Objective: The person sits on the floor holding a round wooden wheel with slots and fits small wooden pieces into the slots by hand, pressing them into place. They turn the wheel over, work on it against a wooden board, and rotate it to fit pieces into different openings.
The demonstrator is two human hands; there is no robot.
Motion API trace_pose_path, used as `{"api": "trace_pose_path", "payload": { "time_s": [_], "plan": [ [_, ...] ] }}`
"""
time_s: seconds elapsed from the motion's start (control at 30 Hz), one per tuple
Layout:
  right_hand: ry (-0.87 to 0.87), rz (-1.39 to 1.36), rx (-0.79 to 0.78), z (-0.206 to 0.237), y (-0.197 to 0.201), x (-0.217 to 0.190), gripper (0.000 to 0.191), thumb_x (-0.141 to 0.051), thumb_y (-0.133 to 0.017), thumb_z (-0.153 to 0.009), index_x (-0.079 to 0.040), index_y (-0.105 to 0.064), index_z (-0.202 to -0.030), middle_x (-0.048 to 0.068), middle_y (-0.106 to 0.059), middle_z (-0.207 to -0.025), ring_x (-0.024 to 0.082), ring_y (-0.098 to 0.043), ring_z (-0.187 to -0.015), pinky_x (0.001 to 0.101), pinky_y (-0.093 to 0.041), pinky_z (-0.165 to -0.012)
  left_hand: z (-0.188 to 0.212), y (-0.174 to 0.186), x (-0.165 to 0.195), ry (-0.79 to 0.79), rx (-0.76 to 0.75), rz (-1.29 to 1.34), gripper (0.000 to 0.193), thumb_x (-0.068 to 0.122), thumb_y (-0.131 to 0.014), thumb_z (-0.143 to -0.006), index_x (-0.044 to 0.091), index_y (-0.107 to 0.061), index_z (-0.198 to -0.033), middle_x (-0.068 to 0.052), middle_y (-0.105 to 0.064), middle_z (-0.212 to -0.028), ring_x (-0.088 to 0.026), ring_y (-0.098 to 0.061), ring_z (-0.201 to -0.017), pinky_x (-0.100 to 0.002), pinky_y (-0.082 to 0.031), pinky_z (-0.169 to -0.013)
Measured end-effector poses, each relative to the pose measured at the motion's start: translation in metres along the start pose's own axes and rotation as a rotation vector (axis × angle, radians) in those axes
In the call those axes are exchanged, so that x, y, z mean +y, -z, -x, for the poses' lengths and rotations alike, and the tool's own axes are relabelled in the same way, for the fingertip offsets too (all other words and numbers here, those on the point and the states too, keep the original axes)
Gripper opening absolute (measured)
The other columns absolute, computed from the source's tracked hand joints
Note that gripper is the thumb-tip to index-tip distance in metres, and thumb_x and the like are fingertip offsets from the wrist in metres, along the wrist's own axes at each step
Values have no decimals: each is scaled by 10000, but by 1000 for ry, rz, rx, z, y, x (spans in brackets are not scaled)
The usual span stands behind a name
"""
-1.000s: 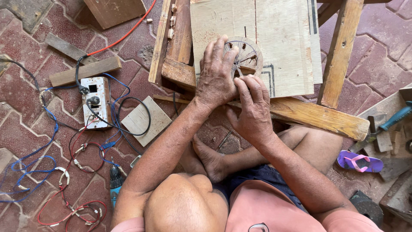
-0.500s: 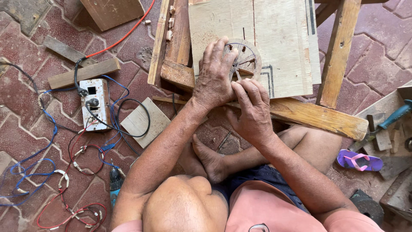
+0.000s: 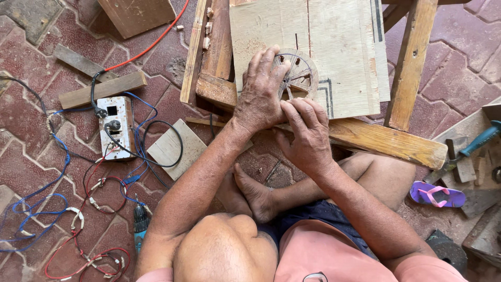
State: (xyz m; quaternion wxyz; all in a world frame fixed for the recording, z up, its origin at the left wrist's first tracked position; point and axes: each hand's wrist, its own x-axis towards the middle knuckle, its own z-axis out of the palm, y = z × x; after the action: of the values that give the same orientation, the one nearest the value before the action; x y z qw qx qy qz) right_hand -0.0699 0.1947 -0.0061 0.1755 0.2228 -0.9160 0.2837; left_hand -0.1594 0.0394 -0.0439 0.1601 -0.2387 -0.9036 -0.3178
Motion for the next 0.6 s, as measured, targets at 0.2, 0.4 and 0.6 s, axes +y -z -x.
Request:
{"api": "trace_pose_path", "payload": {
  "time_s": [0.2, 0.4, 0.6],
  "plan": [
    [11, 11, -1, 1, 1, 0, 611, -77, -831, -811, -41, -604, -1378, 129, -570, -1353, 334, -517, -1314, 458, -416, -1152, 2, -1, -1, 12, -23, 11, 716, 308, -819, -769, 39, -560, -1380, -264, -369, -1559, -463, -313, -1486, -576, -295, -1242],
    [83, 67, 45, 6, -8, 7, 519, -44, -787, -880, -41, -611, -1368, 114, -592, -1333, 305, -525, -1320, 432, -414, -1162, 6, -15, -14, -48, 18, -68, 484, 227, -736, -943, 50, -562, -1358, -291, -378, -1612, -469, -364, -1523, -562, -341, -1302],
    [120, 126, 88, 4, -2, -2, 435, -56, -776, -897, -49, -629, -1306, 97, -631, -1270, 277, -564, -1266, 420, -423, -1106, 15, -3, 6, -42, 155, 54, 538, 218, -696, -843, -71, -541, -1270, -371, -423, -1456, -546, -372, -1379, -613, -329, -1184]
  ]
}}
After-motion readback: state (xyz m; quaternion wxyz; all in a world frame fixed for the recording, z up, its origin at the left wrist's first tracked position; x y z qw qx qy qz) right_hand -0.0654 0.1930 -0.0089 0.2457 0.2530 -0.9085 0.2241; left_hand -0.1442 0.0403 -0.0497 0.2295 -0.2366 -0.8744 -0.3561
